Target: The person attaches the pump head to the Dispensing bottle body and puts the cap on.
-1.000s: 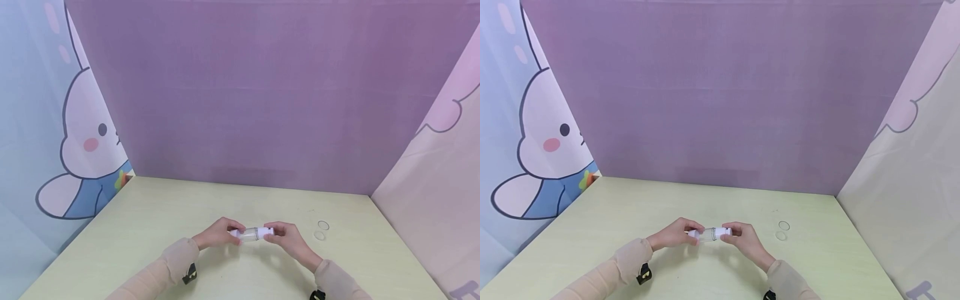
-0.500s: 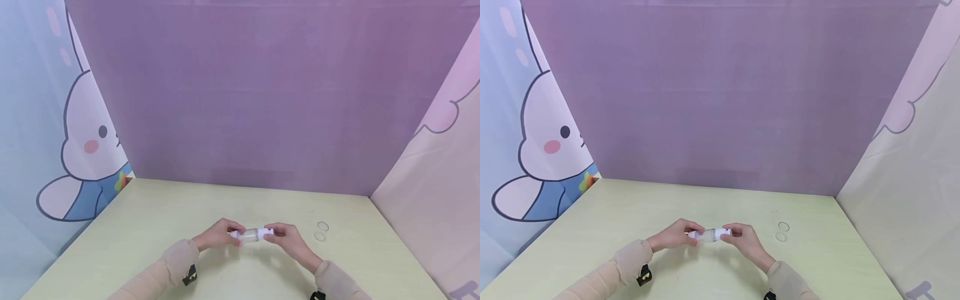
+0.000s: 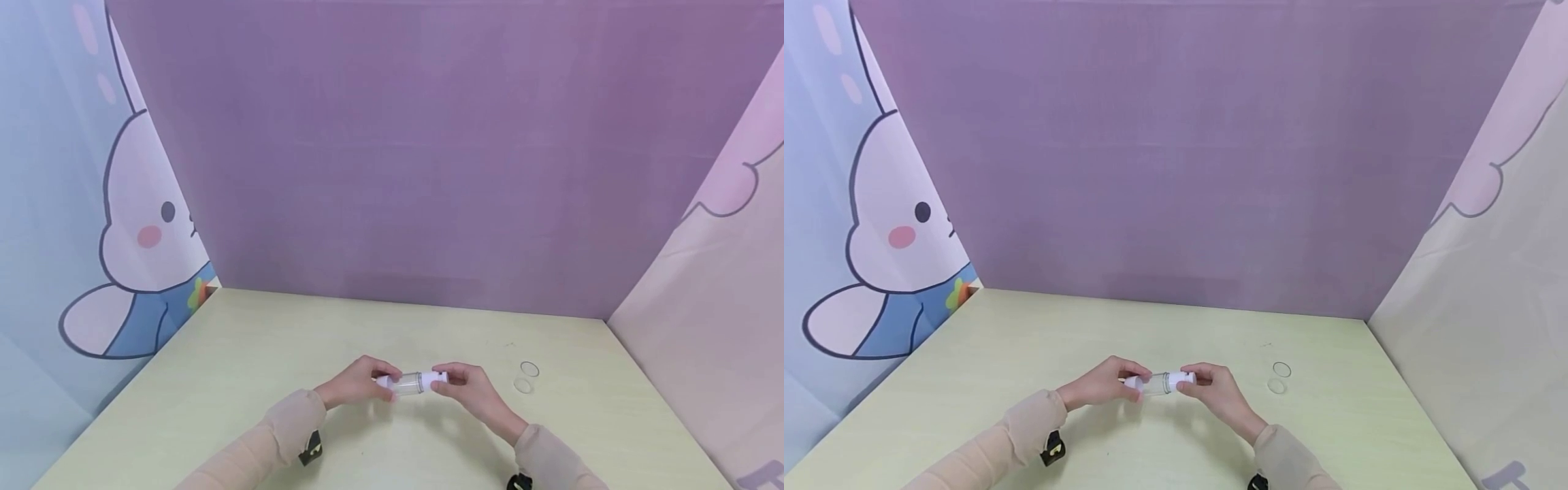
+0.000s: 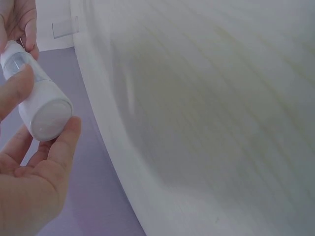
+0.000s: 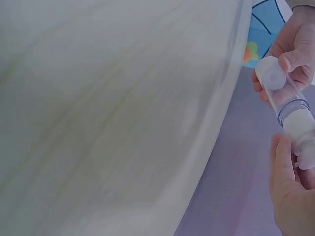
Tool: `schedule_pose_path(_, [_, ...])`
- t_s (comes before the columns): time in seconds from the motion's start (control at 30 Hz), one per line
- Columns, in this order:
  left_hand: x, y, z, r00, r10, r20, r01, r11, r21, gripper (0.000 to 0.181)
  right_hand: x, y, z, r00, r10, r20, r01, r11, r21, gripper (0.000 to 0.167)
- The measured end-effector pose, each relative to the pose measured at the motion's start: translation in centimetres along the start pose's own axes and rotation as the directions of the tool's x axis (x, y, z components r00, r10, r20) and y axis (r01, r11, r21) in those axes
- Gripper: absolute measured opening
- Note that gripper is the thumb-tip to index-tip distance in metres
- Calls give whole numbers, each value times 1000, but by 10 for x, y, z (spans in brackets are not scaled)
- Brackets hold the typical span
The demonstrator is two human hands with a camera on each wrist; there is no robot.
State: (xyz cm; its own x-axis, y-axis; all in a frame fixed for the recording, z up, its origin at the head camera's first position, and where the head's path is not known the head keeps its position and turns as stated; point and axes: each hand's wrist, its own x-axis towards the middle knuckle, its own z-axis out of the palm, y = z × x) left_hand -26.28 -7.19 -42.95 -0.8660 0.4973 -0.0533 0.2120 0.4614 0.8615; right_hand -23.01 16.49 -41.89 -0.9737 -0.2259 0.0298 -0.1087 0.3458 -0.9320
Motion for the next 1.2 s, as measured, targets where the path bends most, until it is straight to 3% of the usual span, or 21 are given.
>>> schedule_pose_path(0.4, [1,-1,0,1000,5,-2,-5,1000,7,35,2,3,-1,996,-47,74,37,990,134,41])
schedule_pose_path(1.2, [-2,1,1,1000,-2,-2,2,1000,7,36,2,3,1,996,-63,58,58,996,70,35])
